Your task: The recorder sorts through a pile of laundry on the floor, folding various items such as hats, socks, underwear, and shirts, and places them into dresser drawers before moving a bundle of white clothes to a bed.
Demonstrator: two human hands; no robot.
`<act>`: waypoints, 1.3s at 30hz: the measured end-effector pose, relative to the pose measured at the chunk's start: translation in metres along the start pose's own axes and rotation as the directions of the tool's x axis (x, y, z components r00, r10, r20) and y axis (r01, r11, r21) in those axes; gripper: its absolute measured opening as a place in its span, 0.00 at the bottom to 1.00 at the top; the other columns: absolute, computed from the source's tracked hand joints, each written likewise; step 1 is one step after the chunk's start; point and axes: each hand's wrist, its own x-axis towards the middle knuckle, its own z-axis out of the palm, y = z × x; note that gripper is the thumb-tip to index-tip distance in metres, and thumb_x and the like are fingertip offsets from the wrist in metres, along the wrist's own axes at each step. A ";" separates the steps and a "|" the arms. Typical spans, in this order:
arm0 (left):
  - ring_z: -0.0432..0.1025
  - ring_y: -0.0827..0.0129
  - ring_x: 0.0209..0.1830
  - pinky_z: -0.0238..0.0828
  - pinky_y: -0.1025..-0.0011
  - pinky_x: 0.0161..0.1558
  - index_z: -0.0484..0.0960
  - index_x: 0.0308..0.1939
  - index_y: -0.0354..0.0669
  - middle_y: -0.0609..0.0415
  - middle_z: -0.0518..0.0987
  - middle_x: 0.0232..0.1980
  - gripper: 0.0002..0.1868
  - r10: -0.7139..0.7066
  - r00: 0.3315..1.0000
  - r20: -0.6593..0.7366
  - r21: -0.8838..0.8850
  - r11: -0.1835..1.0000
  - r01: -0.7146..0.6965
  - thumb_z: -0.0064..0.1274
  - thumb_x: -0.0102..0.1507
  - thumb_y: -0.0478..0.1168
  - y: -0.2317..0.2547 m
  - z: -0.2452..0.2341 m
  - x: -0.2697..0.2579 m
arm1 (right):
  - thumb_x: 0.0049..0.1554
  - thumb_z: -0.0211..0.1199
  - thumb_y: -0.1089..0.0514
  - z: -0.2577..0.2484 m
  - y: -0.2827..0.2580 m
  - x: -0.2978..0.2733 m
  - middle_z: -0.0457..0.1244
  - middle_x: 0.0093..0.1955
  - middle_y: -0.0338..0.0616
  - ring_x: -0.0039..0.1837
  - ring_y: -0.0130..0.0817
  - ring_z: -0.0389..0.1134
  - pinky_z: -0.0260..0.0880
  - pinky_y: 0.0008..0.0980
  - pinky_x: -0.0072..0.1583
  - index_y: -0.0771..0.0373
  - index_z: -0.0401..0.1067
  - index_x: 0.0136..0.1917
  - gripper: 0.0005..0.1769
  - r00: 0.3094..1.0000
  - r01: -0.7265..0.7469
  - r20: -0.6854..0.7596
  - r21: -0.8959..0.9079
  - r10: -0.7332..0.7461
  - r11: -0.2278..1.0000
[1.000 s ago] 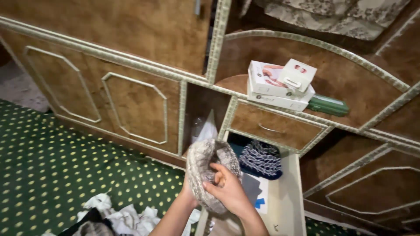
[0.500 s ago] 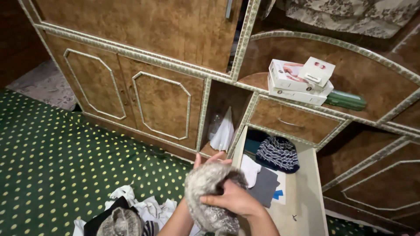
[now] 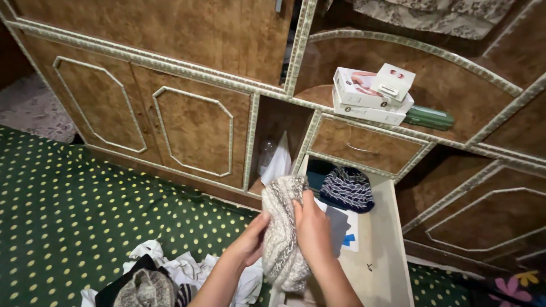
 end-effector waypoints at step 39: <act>0.78 0.73 0.48 0.76 0.72 0.53 0.82 0.57 0.34 0.52 0.85 0.51 0.24 0.086 0.996 -0.013 0.776 0.629 -0.044 0.64 0.60 0.41 0.106 0.008 0.004 | 0.54 0.64 0.59 -0.044 0.139 0.041 0.72 0.59 0.40 0.62 0.27 0.69 0.63 0.27 0.65 0.65 0.74 0.65 0.25 0.762 -0.422 0.641 0.377 0.098 0.824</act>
